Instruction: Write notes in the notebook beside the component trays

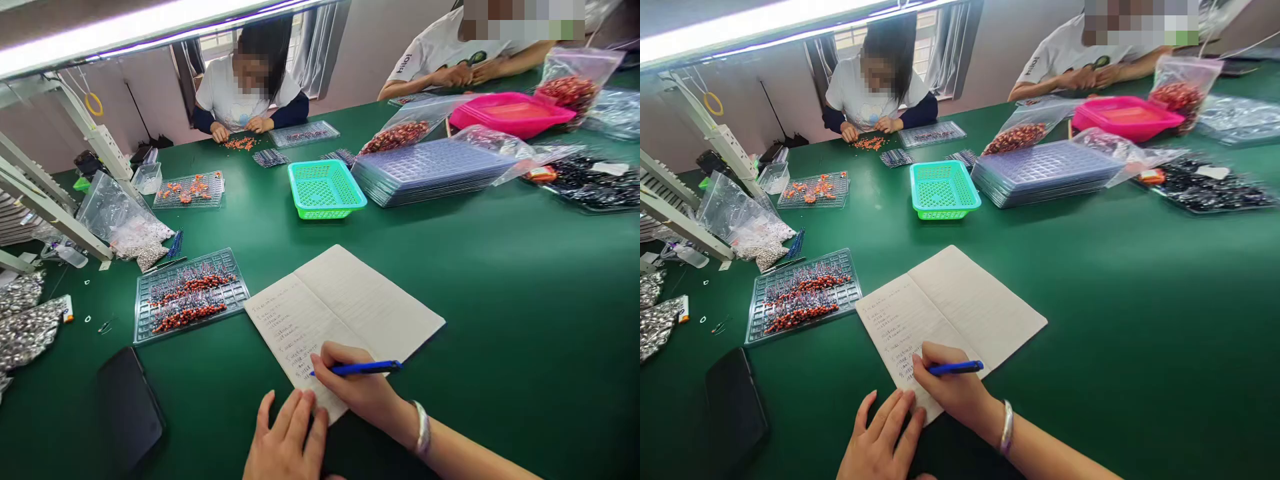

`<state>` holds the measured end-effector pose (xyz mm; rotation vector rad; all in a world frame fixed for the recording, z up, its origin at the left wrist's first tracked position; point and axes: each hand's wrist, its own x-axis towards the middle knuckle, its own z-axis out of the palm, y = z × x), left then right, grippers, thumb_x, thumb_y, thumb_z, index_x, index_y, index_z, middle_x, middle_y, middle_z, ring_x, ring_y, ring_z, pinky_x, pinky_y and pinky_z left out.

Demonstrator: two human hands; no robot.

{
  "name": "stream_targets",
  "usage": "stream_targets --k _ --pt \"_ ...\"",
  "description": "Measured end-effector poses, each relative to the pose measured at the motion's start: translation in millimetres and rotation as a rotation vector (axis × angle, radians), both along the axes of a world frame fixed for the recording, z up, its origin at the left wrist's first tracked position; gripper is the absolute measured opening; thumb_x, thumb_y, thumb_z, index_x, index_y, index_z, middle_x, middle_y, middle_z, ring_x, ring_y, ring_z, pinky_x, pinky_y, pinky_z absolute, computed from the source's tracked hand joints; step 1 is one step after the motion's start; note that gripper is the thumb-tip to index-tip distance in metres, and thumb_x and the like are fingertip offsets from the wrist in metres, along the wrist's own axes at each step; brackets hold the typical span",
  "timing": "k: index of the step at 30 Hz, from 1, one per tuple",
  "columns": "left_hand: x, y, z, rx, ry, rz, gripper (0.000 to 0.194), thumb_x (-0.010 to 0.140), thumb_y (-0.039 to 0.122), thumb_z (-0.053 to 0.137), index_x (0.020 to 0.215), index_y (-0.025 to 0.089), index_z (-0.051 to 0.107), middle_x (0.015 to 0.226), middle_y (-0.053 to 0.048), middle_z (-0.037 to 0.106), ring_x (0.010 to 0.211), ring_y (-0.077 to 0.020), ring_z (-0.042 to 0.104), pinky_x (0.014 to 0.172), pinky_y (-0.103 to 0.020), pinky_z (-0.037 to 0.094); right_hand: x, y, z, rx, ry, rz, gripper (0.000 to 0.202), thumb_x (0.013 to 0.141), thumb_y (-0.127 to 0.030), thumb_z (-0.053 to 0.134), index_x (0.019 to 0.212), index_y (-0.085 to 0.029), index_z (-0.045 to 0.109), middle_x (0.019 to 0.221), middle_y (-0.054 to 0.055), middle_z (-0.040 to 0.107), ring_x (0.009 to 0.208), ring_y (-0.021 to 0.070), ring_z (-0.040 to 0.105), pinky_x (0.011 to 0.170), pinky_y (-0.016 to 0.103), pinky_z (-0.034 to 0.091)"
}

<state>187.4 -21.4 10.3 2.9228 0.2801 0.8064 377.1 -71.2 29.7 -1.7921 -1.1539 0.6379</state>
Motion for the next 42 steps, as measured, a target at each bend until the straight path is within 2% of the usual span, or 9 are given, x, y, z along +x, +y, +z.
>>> stream_targets --k 7,14,25,30,36,42 --pt "0.1 -0.6 0.0 -0.002 0.011 0.012 0.062 0.092 0.066 0.044 0.124 0.017 0.064 0.130 -0.006 0.068 0.123 -0.0218 0.057 0.113 -0.038 0.030 2.0 0.4 -0.3 0.001 -0.017 0.014 0.037 0.090 -0.036 0.045 0.058 -0.025 0.029 0.052 -0.005 0.034 0.049 0.0133 0.033 0.048 0.028 0.029" --pt "0.4 -0.2 0.9 -0.012 -0.006 0.004 0.060 0.094 0.064 0.041 0.123 0.017 0.065 0.129 -0.006 0.069 0.123 -0.0194 0.057 0.118 -0.038 0.022 1.3 -0.3 -2.5 0.003 -0.022 0.005 0.037 0.090 -0.036 0.044 0.059 -0.025 0.028 0.052 -0.005 0.034 0.049 0.0136 0.033 0.048 0.028 0.031" --pt "0.8 0.3 -1.0 -0.002 0.000 -0.006 0.061 0.092 0.065 0.044 0.124 0.017 0.064 0.130 -0.007 0.068 0.122 -0.0223 0.057 0.113 -0.038 0.030 1.0 0.6 0.3 0.006 0.000 0.010 0.037 0.090 -0.036 0.044 0.059 -0.025 0.029 0.053 -0.005 0.035 0.050 0.0136 0.033 0.048 0.028 0.031" --pt "1.4 0.3 0.2 -0.013 -0.020 0.004 0.060 0.094 0.064 0.041 0.122 0.017 0.065 0.126 -0.006 0.070 0.121 -0.0202 0.058 0.117 -0.039 0.023 1.4 -1.5 -0.2 0.024 0.012 -0.012 0.037 0.091 -0.036 0.045 0.059 -0.025 0.029 0.053 -0.005 0.034 0.049 0.0135 0.033 0.048 0.027 0.031" --pt "1.5 -0.9 -0.5 -0.005 -0.017 0.010 0.063 0.091 0.067 0.044 0.122 0.017 0.065 0.126 -0.007 0.070 0.119 -0.0218 0.059 0.112 -0.038 0.031 0.5 -1.1 -1.1 0.040 0.021 -0.047 0.037 0.090 -0.036 0.046 0.059 -0.025 0.029 0.053 -0.006 0.033 0.049 0.0135 0.032 0.047 0.027 0.031" --pt "1.7 -0.3 0.2 -0.005 -0.025 0.008 0.060 0.094 0.065 0.039 0.121 0.017 0.066 0.126 -0.007 0.070 0.120 -0.0208 0.059 0.114 -0.039 0.026 -0.6 -0.7 -0.2 0.025 0.029 -0.038 0.036 0.089 -0.036 0.046 0.059 -0.025 0.029 0.053 -0.006 0.034 0.050 0.0138 0.033 0.047 0.028 0.031"
